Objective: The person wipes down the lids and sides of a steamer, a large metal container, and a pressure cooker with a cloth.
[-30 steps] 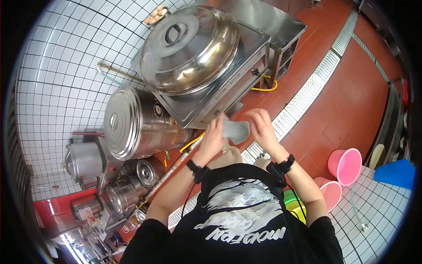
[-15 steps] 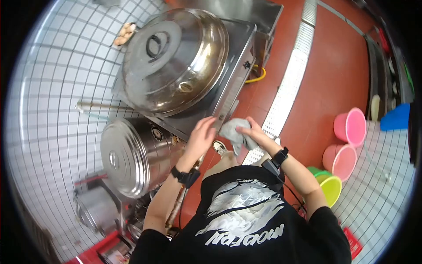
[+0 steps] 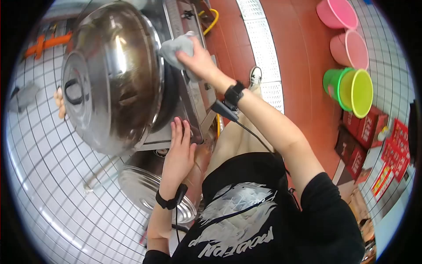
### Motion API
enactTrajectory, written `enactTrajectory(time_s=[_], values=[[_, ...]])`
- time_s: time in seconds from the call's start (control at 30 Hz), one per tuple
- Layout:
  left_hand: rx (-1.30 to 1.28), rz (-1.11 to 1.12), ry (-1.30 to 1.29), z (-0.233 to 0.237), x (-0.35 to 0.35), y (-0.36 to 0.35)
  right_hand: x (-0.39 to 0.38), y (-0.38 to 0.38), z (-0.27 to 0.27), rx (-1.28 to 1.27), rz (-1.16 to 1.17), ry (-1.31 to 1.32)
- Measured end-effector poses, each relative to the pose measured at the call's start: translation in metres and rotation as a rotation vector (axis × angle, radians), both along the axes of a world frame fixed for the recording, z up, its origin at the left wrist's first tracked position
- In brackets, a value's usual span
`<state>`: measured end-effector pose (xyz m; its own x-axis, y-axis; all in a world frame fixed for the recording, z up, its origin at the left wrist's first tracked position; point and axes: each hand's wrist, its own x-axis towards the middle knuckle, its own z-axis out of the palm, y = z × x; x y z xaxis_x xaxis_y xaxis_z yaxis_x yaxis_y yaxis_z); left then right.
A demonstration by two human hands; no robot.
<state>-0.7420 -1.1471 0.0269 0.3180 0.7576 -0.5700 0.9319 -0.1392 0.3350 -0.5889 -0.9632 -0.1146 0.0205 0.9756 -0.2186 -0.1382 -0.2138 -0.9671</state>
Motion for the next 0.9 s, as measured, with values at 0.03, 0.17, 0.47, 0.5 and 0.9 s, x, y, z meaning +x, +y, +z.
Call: enactTrajectory(time_s=[0.03, 0.17, 0.47, 0.5, 0.9], values=[[-0.010, -0.028, 0.001, 0.001, 0.001, 0.001, 0.002, -0.019, -0.004, 0.054, 0.012, -0.026], [-0.009, -0.067, 0.023, -0.001, 0.000, 0.003, 0.005, -0.143, 0.000, 0.200, 0.106, -0.073], [0.045, -0.059, 0.057, 0.001, 0.011, -0.002, -0.048, -0.177, -0.022, -0.034, -0.241, 0.004], [0.048, -0.063, 0.051, 0.000, 0.011, -0.001, -0.052, -0.166, -0.025, -0.125, -0.335, -0.010], [0.096, -0.074, 0.109, -0.002, 0.011, -0.007, 0.040, -0.163, -0.109, -0.134, 0.286, -0.598]])
